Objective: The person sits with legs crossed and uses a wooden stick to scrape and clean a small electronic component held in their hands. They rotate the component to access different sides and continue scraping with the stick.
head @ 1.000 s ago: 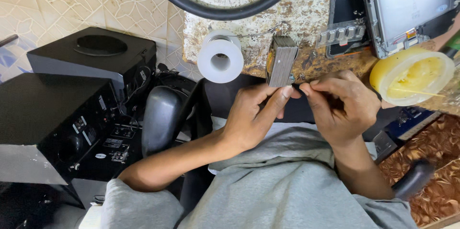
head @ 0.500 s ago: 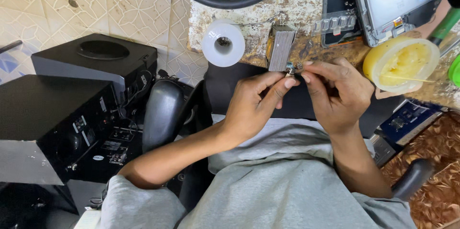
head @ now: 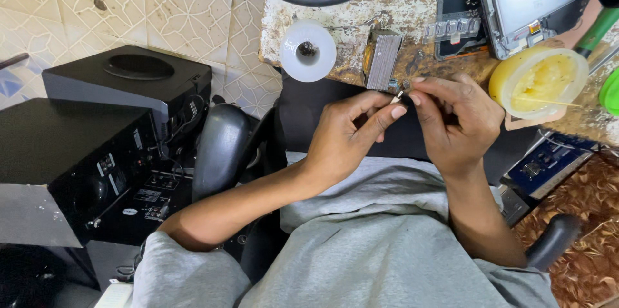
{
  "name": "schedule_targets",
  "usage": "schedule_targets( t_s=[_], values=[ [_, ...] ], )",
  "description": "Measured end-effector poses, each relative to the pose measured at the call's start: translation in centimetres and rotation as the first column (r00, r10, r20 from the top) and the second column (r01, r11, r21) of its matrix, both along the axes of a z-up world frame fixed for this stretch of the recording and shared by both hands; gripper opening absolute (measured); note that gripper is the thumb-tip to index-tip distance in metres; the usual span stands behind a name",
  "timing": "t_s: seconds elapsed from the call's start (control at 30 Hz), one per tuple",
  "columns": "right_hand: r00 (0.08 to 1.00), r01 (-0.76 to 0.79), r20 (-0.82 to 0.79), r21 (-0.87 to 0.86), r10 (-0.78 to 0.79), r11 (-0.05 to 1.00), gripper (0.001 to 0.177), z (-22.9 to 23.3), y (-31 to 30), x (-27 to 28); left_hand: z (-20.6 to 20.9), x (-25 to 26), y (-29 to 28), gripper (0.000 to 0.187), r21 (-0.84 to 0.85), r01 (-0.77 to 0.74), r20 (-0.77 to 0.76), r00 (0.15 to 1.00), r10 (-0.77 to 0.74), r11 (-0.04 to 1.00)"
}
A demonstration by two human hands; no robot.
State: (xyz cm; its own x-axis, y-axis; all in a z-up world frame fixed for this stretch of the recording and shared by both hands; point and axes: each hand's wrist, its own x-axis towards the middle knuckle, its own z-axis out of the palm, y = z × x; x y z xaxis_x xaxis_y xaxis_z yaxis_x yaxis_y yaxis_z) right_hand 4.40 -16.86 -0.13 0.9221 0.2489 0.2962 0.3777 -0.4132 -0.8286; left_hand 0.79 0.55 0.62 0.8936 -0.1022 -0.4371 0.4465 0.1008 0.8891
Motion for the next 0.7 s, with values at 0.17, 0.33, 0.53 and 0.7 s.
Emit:
schedule_targets(
  t_s=[0.17,0.33,0.53,0.7],
  values=[
    [1.0,0.01,-0.012,0.002,-0.01,1.0,0.011,-0.14,-0.13,-0.08,0.18,0.1,-0.25,0.015,-0.011,-0.015,-0.019,1.0,0.015,1.0],
    [1.0,0.013,-0.021,0.014,-0.013,1.0,0.01,-0.17,-0.15,-0.08,0.03,-0.06,-0.37,0.015,-0.021,-0.027,-0.038,0.999,0.026,0.999],
    [1.0,0.012,-0.025,0.02,-0.011,1.0,0.011,-0.11,-0.09,-0.03,0.05,-0.05,-0.35,0.015,-0.025,-0.04,-0.044,0.998,0.039,0.999],
    [1.0,0.005,-0.019,0.019,-0.005,1.0,0.013,-0.19,-0.18,0.03,-0.29,-0.23,-0.57,0.013,-0.033,-0.061,-0.052,0.997,0.059,0.998]
  ],
)
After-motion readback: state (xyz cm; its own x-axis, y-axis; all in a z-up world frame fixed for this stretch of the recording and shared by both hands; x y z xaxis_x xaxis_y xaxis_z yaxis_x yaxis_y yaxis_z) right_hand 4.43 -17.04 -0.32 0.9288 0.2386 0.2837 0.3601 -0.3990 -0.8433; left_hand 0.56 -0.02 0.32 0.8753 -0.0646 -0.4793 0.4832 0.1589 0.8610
